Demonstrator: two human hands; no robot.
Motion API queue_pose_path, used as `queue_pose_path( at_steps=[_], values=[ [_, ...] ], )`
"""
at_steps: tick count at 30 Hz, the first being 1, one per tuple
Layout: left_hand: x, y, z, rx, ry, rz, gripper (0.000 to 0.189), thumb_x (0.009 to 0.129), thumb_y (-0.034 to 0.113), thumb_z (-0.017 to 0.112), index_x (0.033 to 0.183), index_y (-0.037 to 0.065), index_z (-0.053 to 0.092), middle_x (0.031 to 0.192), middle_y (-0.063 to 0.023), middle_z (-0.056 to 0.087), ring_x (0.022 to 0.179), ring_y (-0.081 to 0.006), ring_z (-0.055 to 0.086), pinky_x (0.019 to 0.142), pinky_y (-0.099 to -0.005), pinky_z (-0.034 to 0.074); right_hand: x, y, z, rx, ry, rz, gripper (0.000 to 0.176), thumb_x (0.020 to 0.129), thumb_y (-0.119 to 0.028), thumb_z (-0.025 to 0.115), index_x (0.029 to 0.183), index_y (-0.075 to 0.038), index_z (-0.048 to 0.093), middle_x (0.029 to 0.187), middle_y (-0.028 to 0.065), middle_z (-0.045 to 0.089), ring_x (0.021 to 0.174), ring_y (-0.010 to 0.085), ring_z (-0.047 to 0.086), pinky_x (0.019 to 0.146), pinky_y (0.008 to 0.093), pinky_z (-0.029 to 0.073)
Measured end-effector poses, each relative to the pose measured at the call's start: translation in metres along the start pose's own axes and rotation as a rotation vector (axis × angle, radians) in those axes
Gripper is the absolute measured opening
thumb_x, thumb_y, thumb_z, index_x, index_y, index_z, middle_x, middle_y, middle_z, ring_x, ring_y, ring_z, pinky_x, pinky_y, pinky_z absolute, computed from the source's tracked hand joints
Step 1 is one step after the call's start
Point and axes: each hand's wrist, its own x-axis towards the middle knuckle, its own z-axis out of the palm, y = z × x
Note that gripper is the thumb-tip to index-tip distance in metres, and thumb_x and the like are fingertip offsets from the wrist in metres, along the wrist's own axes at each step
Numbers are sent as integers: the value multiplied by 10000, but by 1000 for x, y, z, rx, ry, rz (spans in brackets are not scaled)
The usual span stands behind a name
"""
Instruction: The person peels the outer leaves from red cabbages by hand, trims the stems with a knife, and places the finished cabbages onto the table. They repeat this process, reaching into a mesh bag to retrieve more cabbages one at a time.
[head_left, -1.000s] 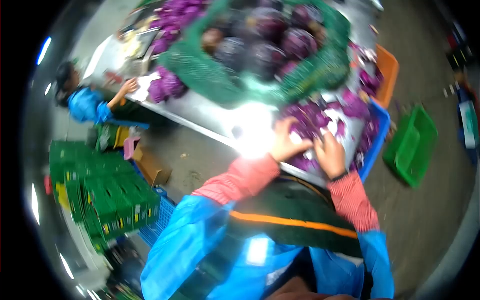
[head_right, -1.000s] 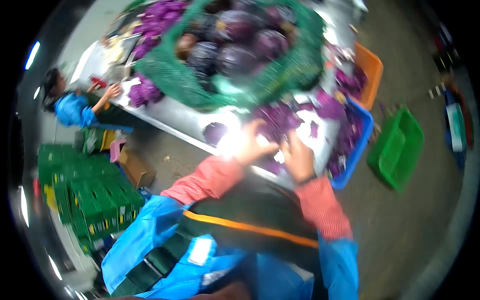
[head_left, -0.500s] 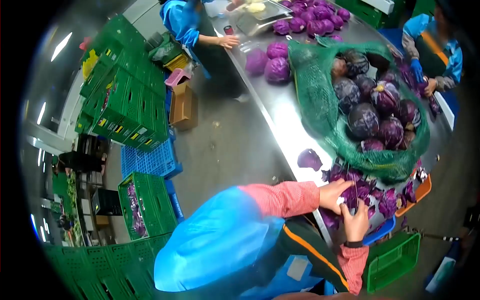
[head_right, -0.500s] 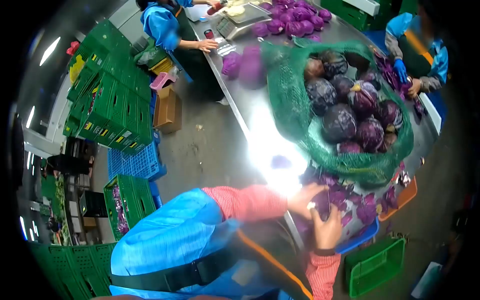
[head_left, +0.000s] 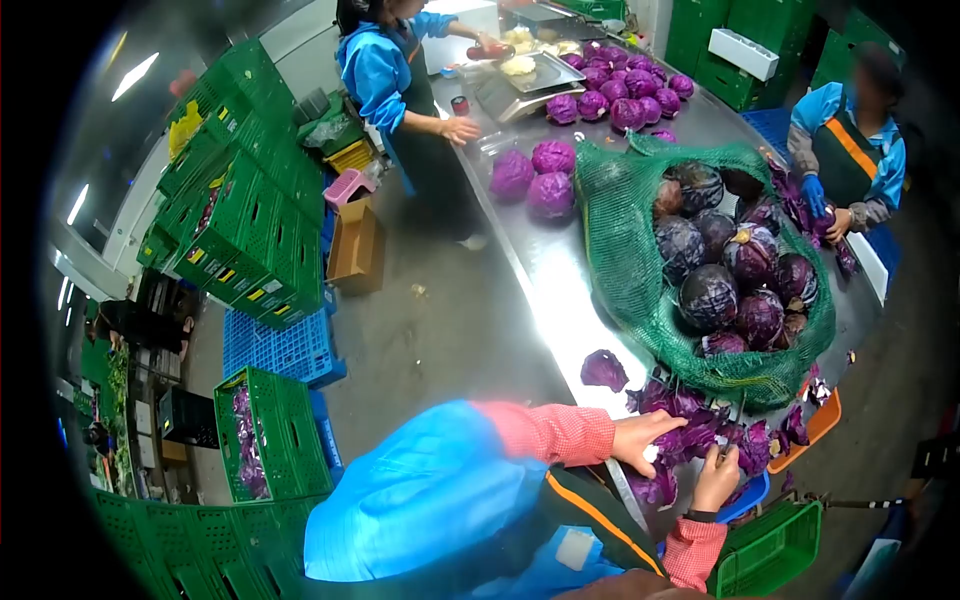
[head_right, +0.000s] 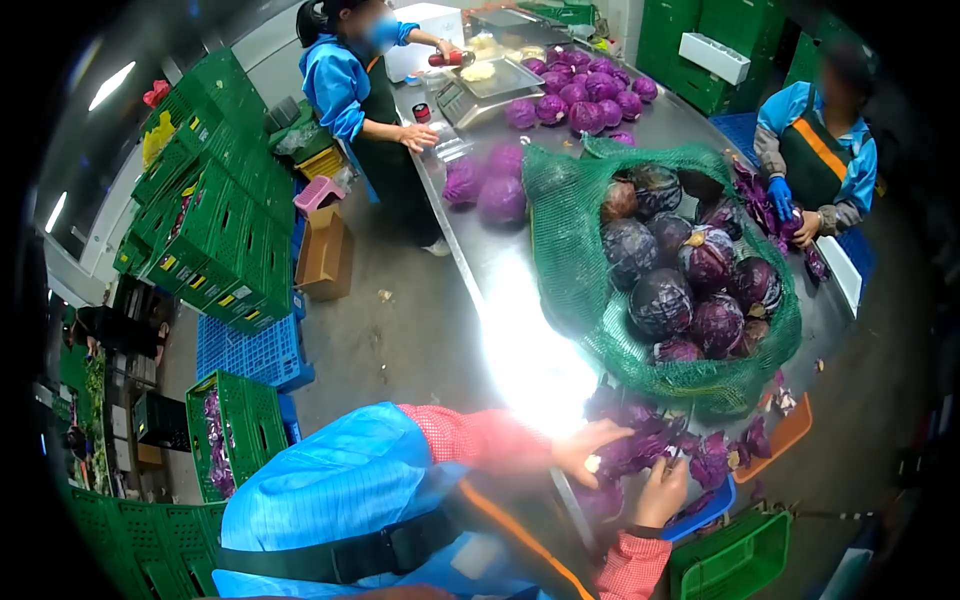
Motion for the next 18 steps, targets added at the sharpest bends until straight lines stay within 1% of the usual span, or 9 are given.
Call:
queue_pose_path(
  at_steps=[1, 4, 8, 9, 12, 13, 15, 17, 18],
  values=[
    [3, 1, -3, -2, 4, -6, 1183, 518, 404, 860, 1471, 1, 285, 1172, -205, 494, 1086, -368, 504, 937, -442, 426, -4, -19, -4, 55, -201, 27, 265, 818, -216, 707, 915, -7, 576, 737, 183, 651, 655, 353, 641, 585, 410, 477],
    [8, -1, -2, 13, -35, -60, 1211, 510, 411, 864, 1485, 11, 270, 1155, -209, 504, 1086, -370, 508, 927, -444, 429, -21, -58, -2, -107, -387, 68, 563, 691, -371, 776, 1085, -36, 554, 932, 221, 671, 846, 391, 658, 734, 435, 505],
    [6, -2, 2, 55, -59, -45, 1244, 523, 410, 861, 1505, 16, 206, 1205, -216, 455, 1115, -382, 481, 935, -457, 421, -18, -34, 1, 200, -401, 104, 273, 794, -128, 702, 991, 25, 591, 818, 75, 645, 726, 134, 574, 636, 322, 465],
    [5, 4, -2, 53, -74, -47, 1250, 524, 412, 861, 1506, 15, 196, 1217, -218, 444, 1120, -384, 476, 938, -460, 419, -17, -25, 6, 260, -356, 77, 201, 813, -133, 682, 942, 2, 609, 756, 104, 658, 672, 201, 623, 606, 364, 470],
    [8, 9, -6, 56, -95, -33, 1236, 534, 400, 854, 1505, 11, 195, 1241, -221, 431, 1169, -383, 450, 999, -452, 401, -17, -25, -2, -176, -252, -229, 101, 852, -133, 638, 902, -50, 610, 738, 200, 645, 704, 411, 629, 603, 465, 488],
    [8, 9, -5, 86, -52, 23, 1234, 537, 398, 854, 1504, 10, 194, 1237, -219, 431, 1174, -381, 447, 1008, -447, 398, -19, -25, -2, -342, -263, -278, 81, 861, -115, 623, 899, -45, 605, 744, 203, 646, 700, 414, 630, 603, 483, 485],
    [7, 15, -9, 41, -112, -55, 1202, 564, 336, 862, 1503, 5, 190, 1247, -212, 422, 1187, -371, 437, 1018, -440, 388, -21, -23, 1, -281, -157, -297, 75, 872, -101, 606, 902, -33, 597, 745, 207, 648, 690, 416, 629, 594, 486, 477],
    [6, 23, -18, 0, -159, -89, 1189, 576, 320, 863, 1502, 1, 190, 1245, -210, 421, 1192, -364, 435, 1012, -436, 388, -7, 6, 7, -90, -18, -236, 73, 885, -88, 594, 902, -17, 592, 736, 208, 649, 666, 415, 628, 582, 480, 470],
    [4, 21, -19, -8, -137, -60, 1192, 573, 326, 865, 1502, 1, 191, 1243, -209, 421, 1191, -363, 437, 1008, -433, 389, 0, 18, 5, -85, -26, -72, 85, 896, -88, 590, 898, -2, 588, 758, 213, 653, 675, 408, 630, 591, 468, 467]
  ],
)
